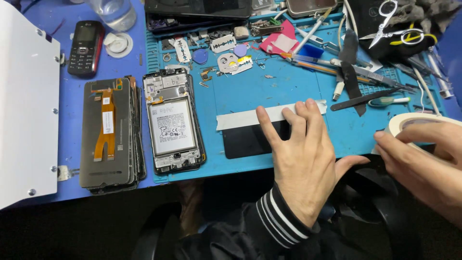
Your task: Repairing or remanufacturing a smartphone screen by applying tape and cutting materials on an electronics workbench.
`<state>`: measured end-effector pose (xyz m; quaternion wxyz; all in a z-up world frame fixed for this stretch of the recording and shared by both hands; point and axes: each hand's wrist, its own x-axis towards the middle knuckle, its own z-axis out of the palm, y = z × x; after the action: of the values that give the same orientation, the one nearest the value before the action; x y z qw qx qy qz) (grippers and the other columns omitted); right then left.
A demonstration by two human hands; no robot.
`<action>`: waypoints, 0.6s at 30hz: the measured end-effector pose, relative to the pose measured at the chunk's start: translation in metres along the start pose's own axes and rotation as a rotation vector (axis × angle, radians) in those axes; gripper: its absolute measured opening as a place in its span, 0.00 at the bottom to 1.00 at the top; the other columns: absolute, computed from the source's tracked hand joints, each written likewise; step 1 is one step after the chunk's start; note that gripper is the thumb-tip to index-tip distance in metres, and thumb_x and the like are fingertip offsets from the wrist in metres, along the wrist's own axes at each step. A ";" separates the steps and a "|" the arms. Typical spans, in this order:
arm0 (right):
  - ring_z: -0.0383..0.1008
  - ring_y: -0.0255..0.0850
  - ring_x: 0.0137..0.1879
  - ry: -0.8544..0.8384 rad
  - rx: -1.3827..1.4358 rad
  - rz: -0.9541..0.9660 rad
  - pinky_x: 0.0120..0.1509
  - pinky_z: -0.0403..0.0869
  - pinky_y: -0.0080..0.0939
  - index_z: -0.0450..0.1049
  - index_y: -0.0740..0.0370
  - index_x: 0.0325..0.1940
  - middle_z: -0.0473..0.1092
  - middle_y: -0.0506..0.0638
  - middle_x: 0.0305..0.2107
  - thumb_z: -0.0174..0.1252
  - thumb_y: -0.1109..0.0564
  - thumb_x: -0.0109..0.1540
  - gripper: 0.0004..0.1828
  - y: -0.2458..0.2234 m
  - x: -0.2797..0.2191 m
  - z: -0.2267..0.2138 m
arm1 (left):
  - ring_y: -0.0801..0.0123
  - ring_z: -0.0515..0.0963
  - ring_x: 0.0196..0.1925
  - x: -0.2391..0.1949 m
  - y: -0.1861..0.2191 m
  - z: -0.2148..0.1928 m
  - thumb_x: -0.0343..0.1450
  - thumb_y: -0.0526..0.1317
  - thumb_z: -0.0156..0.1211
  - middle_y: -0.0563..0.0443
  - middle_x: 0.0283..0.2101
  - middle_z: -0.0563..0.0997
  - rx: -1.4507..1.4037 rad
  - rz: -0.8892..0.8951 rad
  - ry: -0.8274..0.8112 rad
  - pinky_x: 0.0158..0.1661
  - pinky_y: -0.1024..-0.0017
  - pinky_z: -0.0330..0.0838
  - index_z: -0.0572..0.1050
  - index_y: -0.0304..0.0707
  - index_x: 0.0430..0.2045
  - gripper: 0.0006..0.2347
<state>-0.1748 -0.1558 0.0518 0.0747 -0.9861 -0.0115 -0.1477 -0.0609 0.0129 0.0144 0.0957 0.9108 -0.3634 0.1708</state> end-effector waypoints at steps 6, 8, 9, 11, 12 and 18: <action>0.71 0.33 0.36 -0.146 -0.040 0.054 0.30 0.67 0.31 0.75 0.55 0.65 0.72 0.47 0.48 0.64 0.58 0.58 0.29 0.006 -0.002 -0.011 | 0.50 0.74 0.59 0.008 0.000 -0.004 0.59 0.78 0.35 0.41 0.60 0.78 -0.044 -0.008 0.009 0.70 0.25 0.42 0.74 0.33 0.62 0.50; 0.73 0.37 0.40 -0.134 -0.050 0.048 0.30 0.66 0.35 0.75 0.55 0.64 0.72 0.49 0.45 0.65 0.58 0.58 0.28 0.009 0.000 -0.007 | 0.49 0.73 0.59 0.007 0.000 -0.005 0.59 0.78 0.36 0.38 0.59 0.77 -0.056 -0.022 0.001 0.70 0.25 0.42 0.72 0.31 0.63 0.51; 0.74 0.41 0.44 -0.122 -0.062 0.042 0.31 0.65 0.40 0.75 0.55 0.63 0.72 0.50 0.43 0.66 0.59 0.59 0.27 0.010 0.001 -0.005 | 0.48 0.73 0.60 0.006 0.000 -0.006 0.59 0.78 0.37 0.34 0.58 0.76 -0.070 -0.035 -0.006 0.70 0.26 0.42 0.70 0.30 0.64 0.51; 0.68 0.38 0.36 -0.099 -0.050 0.052 0.32 0.65 0.37 0.76 0.55 0.63 0.72 0.50 0.44 0.67 0.60 0.60 0.26 0.002 0.008 -0.009 | 0.51 0.70 0.61 0.001 -0.002 -0.010 0.58 0.81 0.36 0.38 0.57 0.73 -0.027 -0.033 -0.050 0.70 0.26 0.43 0.60 0.32 0.69 0.54; 0.62 0.36 0.27 -0.070 -0.041 0.062 0.33 0.65 0.35 0.78 0.55 0.63 0.72 0.49 0.45 0.68 0.62 0.61 0.25 -0.002 0.013 -0.010 | 0.55 0.68 0.62 0.000 -0.003 -0.011 0.57 0.84 0.35 0.41 0.57 0.70 0.017 -0.029 -0.089 0.69 0.25 0.44 0.50 0.34 0.74 0.58; 0.59 0.39 0.29 0.027 0.073 0.062 0.34 0.62 0.36 0.81 0.57 0.59 0.65 0.52 0.38 0.65 0.60 0.63 0.19 -0.027 0.026 -0.005 | 0.54 0.77 0.42 -0.001 -0.063 -0.059 0.75 0.42 0.56 0.47 0.40 0.81 -1.054 -0.021 0.048 0.48 0.62 0.70 0.75 0.34 0.42 0.09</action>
<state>-0.1522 -0.1301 0.0678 0.1153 -0.9805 0.0147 -0.1582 -0.0318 0.0765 0.0657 0.5508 0.7387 -0.3883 -0.0151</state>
